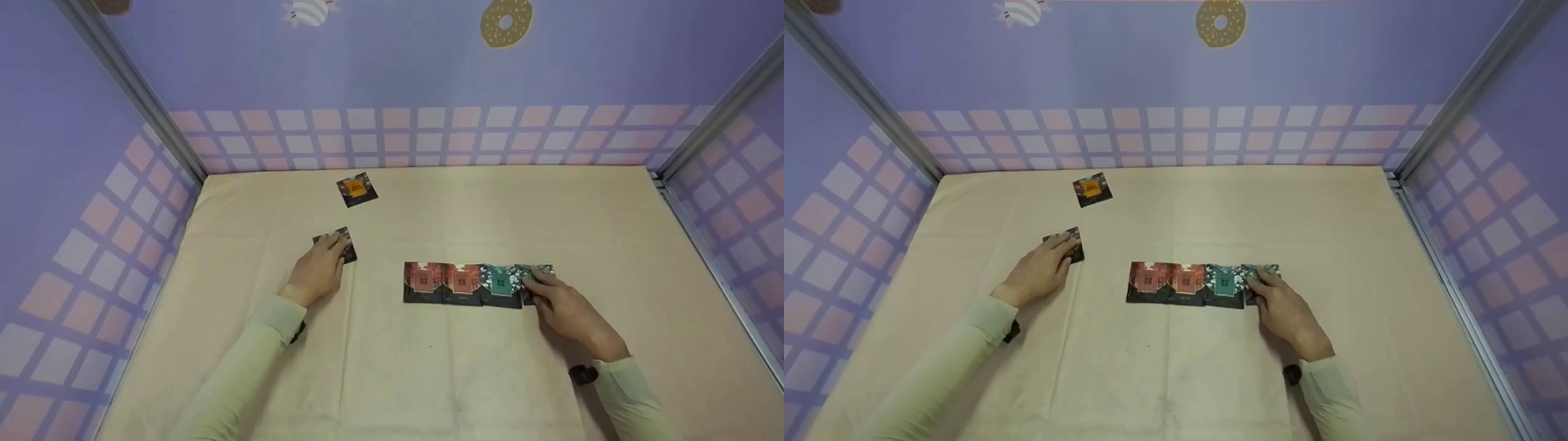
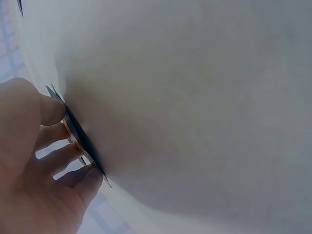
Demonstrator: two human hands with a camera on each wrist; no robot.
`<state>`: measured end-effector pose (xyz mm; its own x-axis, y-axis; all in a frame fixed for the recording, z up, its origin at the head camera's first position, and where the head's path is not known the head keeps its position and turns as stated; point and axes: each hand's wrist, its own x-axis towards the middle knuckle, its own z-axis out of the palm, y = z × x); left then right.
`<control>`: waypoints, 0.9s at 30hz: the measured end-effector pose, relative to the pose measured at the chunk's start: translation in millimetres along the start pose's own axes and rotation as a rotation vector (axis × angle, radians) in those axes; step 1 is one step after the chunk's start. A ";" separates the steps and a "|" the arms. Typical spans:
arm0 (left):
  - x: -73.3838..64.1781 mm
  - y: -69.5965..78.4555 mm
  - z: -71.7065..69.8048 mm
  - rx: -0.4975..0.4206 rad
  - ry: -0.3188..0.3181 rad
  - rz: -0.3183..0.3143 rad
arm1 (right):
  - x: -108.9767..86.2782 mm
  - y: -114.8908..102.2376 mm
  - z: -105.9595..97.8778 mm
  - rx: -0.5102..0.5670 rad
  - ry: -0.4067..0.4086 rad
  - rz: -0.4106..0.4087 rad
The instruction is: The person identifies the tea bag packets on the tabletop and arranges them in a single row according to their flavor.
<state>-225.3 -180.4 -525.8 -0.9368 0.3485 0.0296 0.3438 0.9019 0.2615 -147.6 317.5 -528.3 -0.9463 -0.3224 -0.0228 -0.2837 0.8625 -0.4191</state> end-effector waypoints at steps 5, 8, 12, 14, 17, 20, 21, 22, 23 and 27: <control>-1.7 6.1 -0.9 -0.023 -0.002 0.019 | 0.1 -0.2 -2.1 0.004 0.001 0.014; -5.5 7.6 0.5 -0.035 -0.004 0.024 | 1.3 -0.6 -0.9 0.008 -0.008 0.017; -10.2 9.6 3.3 -0.043 -0.002 0.046 | 1.8 -0.9 1.1 0.002 -0.014 0.016; -11.3 11.1 5.1 -0.045 0.004 0.068 | 1.1 -1.1 0.8 0.002 -0.009 0.018; -13.3 13.4 8.9 -0.037 0.015 0.098 | 0.7 -0.7 0.2 0.007 -0.003 0.007; -15.5 16.9 11.9 -0.028 0.010 0.124 | 0.2 -0.5 -0.7 0.012 -0.001 -0.004; -16.4 18.4 12.6 -0.027 0.008 0.131 | 0.0 -0.6 -0.9 0.015 0.000 -0.005; -17.0 19.9 13.0 -0.029 0.002 0.136 | -0.1 -0.7 -1.0 0.018 0.000 -0.006; -17.7 21.6 13.0 -0.032 -0.002 0.142 | 0.0 -0.9 -1.0 0.019 0.000 -0.004; -20.3 27.7 11.6 -0.025 -0.031 0.156 | 1.0 -2.3 -0.3 0.015 0.001 0.003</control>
<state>-196.0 -159.5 -530.3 -0.8698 0.4917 0.0422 0.4827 0.8298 0.2801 -148.0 315.3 -527.1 -0.9472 -0.3199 -0.0235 -0.2789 0.8574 -0.4325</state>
